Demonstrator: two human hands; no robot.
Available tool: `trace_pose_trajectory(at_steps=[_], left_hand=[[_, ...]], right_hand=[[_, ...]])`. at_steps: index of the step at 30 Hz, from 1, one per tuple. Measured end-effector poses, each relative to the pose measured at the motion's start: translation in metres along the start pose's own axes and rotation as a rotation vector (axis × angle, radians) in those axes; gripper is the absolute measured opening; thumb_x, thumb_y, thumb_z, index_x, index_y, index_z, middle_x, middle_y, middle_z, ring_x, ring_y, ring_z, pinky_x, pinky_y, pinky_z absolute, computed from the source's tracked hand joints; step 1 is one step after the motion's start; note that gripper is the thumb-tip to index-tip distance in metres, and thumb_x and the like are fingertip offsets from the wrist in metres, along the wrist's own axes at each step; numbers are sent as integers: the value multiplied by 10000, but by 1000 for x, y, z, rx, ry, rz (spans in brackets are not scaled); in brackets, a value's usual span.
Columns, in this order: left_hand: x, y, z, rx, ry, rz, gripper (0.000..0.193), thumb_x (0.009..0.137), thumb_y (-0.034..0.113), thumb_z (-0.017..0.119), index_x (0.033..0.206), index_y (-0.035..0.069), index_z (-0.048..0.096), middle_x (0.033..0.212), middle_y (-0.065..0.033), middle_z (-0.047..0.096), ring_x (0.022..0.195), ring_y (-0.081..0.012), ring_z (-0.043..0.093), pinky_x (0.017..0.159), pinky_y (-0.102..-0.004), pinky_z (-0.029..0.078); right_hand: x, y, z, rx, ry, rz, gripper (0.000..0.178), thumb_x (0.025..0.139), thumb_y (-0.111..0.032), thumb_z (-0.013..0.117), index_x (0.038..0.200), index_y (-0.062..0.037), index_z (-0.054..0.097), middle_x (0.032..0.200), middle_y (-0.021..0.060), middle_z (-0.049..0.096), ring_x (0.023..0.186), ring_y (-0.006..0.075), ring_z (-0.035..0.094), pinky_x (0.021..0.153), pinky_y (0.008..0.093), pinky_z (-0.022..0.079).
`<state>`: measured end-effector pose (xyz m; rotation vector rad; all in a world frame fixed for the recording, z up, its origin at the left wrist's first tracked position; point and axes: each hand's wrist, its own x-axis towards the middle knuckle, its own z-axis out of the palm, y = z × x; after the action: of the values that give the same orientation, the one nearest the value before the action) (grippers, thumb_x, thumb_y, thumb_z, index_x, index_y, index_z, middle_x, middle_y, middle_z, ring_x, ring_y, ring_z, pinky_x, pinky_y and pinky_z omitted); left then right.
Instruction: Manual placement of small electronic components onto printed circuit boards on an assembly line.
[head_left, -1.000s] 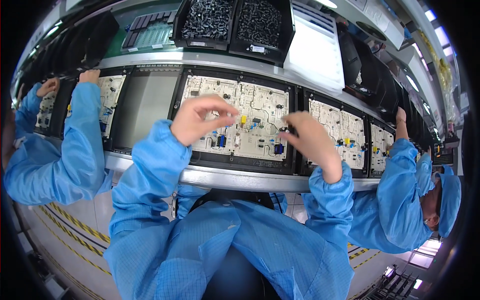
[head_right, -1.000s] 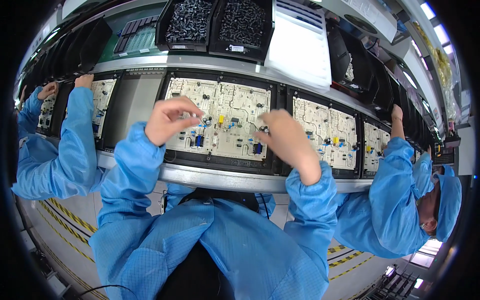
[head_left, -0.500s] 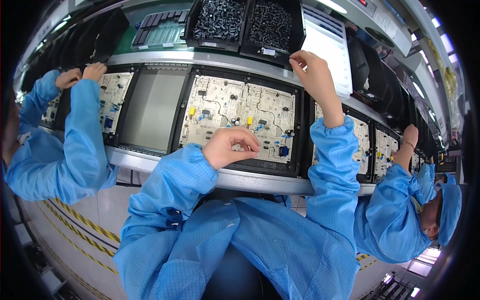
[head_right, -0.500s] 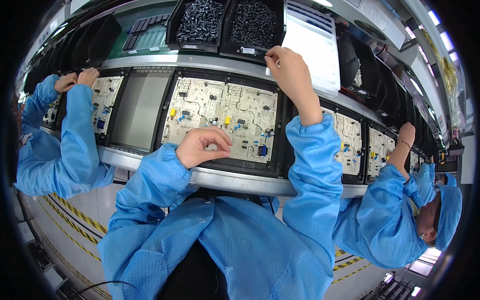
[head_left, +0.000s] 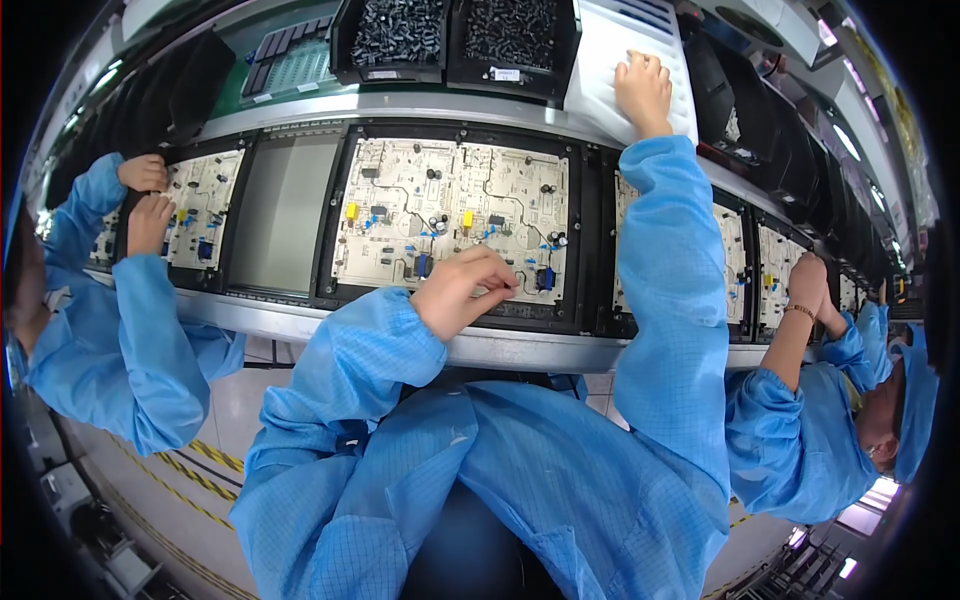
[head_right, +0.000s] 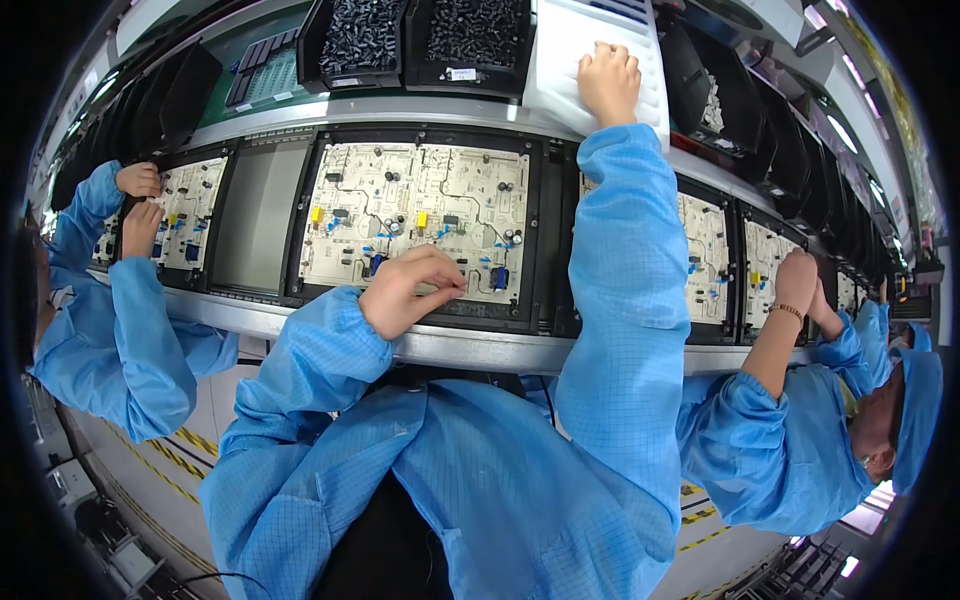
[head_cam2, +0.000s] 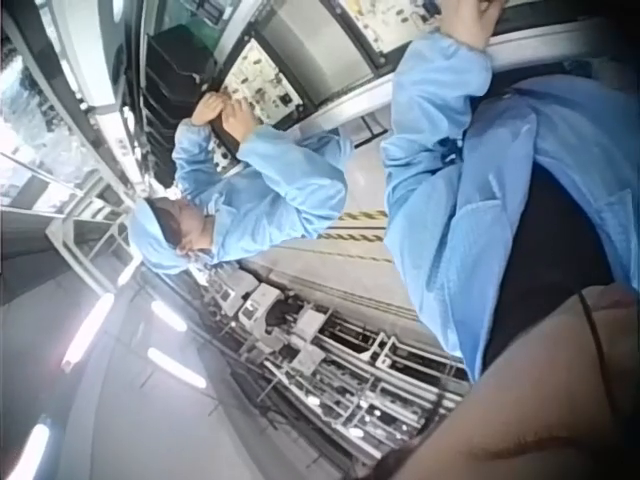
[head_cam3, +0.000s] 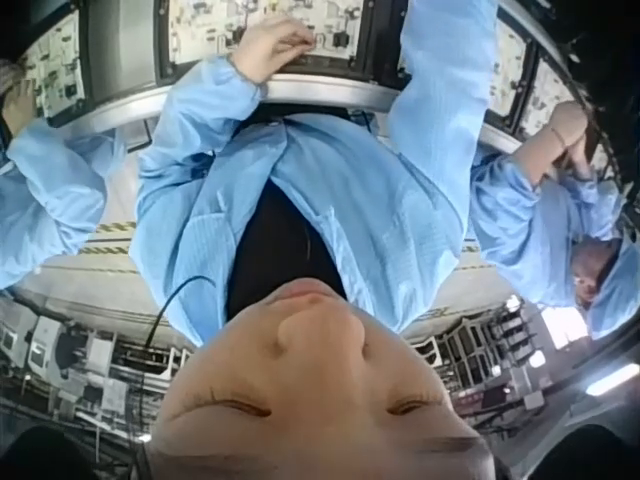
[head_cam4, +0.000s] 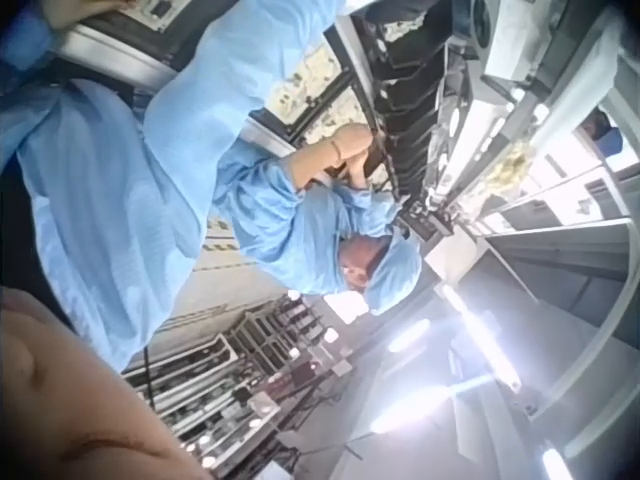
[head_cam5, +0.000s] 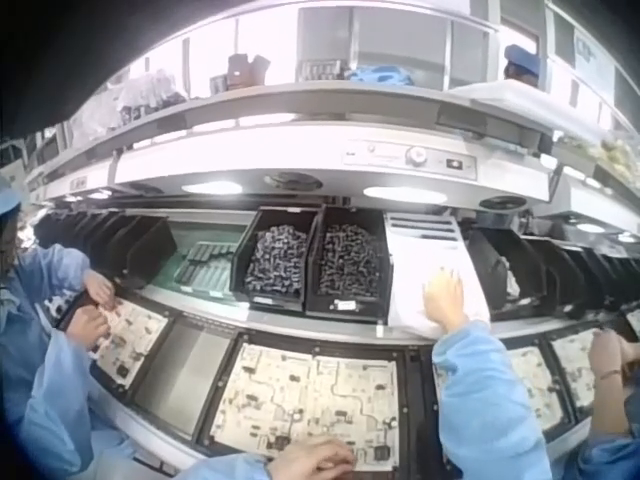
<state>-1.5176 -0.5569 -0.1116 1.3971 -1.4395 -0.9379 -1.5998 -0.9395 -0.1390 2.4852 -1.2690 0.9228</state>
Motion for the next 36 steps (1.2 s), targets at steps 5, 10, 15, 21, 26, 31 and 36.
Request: trace_pose_trajectory(at_steps=[5,10,15,21,26,31,36], left_hand=[[5,-2,6,235,43,38,158,706,-24,658,822,27,564,848,-90,577,738,-187,590,659,-284,478],[12,1,14,509,86,190,197,666,85,703,812,111,574,815,4,602,828,-198,545,732,-310,361],[15,-5,19,580,80,155,199,664,117,710,799,142,565,832,56,614,826,-144,540,697,-286,322],[15,-5,20,605,81,149,210,658,125,715,786,144,549,825,71,621,817,-135,537,703,-288,314],[14,-4,22,620,105,169,212,656,127,716,778,141,543,807,71,624,802,-136,538,702,-288,316],[13,-5,24,672,126,189,213,650,125,719,768,137,542,790,58,620,768,-143,541,693,-287,327],[14,0,31,795,168,294,171,656,113,661,763,133,529,734,33,563,770,-131,533,679,-284,355]], right_hand=[[-2,1,-3,21,16,17,360,823,-307,479,1121,-119,551,1132,143,500,1060,321,455,899,430,363],[-4,4,-6,45,42,35,365,824,-289,455,1113,-96,564,1138,132,507,1058,302,454,913,409,347],[-4,5,-6,45,42,44,368,826,-293,451,1116,-97,564,1136,124,508,1062,291,451,914,405,345],[-5,9,-5,46,57,42,369,830,-294,444,1119,-97,564,1139,119,508,1060,286,449,913,403,344],[-5,11,-6,51,49,51,368,830,-292,443,1118,-98,565,1143,119,506,1065,286,448,914,403,343],[-6,16,-5,41,67,39,369,831,-294,445,1122,-102,564,1150,119,505,1070,284,446,916,403,343],[-5,15,-7,52,52,48,370,830,-299,447,1122,-104,565,1146,120,508,1071,284,446,915,404,344]])
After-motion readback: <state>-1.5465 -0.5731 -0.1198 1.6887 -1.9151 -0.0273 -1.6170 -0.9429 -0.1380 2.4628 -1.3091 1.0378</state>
